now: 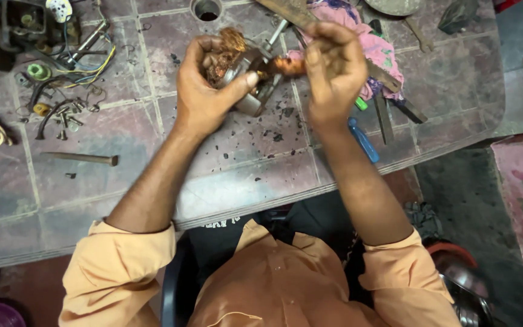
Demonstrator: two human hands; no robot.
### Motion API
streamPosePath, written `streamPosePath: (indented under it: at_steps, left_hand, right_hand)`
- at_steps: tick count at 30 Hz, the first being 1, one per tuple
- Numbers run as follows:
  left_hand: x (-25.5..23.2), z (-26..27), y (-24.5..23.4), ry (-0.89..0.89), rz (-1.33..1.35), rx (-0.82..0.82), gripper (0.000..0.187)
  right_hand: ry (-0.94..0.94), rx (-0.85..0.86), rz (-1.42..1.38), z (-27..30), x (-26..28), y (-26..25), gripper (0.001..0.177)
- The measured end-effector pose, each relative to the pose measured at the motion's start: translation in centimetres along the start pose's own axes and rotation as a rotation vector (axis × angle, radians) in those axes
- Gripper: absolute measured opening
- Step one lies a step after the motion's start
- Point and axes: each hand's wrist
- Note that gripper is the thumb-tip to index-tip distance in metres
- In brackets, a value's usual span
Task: Repairing a small electric motor on a workbench using various tools.
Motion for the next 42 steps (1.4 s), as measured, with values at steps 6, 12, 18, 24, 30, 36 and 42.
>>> streamPosePath:
  at_steps: [6,12,18,24,30,36,42]
  left_hand:
    - [-0.5,-1.0,-2.7,-0.068,-0.031,0.273,0.087]
    - [-1.1,-1.3,-3.4,0.002,-0.152,0.355,0.099]
    - [-2.1,-1.3,-3.4,-0.002,-0.245,0.358,0.098]
    - [-2.7,-1.3,-3.1,-0.119,-0.202,0.334,0.095]
    - [-2.7,-1.3,-3.2,-0.063,-0.178,0.356,0.094]
    - [-2.6,-1.3,-3.0,-0.028,-0.233,0.345,0.097]
    - [-3.0,-1.6,-2.0,-0.256,0.009,0.302,0.086]
  right_hand:
    - [-0.369,0.065,0.395,1.0,2.9,-2.0,0.028]
    - [-0.697,0.210,0.820,5.1,4.5,-2.4,0.033]
    - [-0.534,0.320,1.132,6.5,3.2,-1.3,0.074]
    - [-0.362,0.406,1.257,7.7,4.2,-0.5,0.085]
    - [-0.378,0.392,1.257,8.1,4.5,0.0,0.087]
    - [-0.436,0.491,1.254,8.7,3.0,-0.5,0.105]
    - [-0.469,0.501,1.231,7.1,3.1,-0.9,0.110]
Point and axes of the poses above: each hand's wrist, its own z-axis away from the middle knuckle, its own y-axis out of the palm, x = y × z, and after that the axes turned 13 degrees about z, right-handed
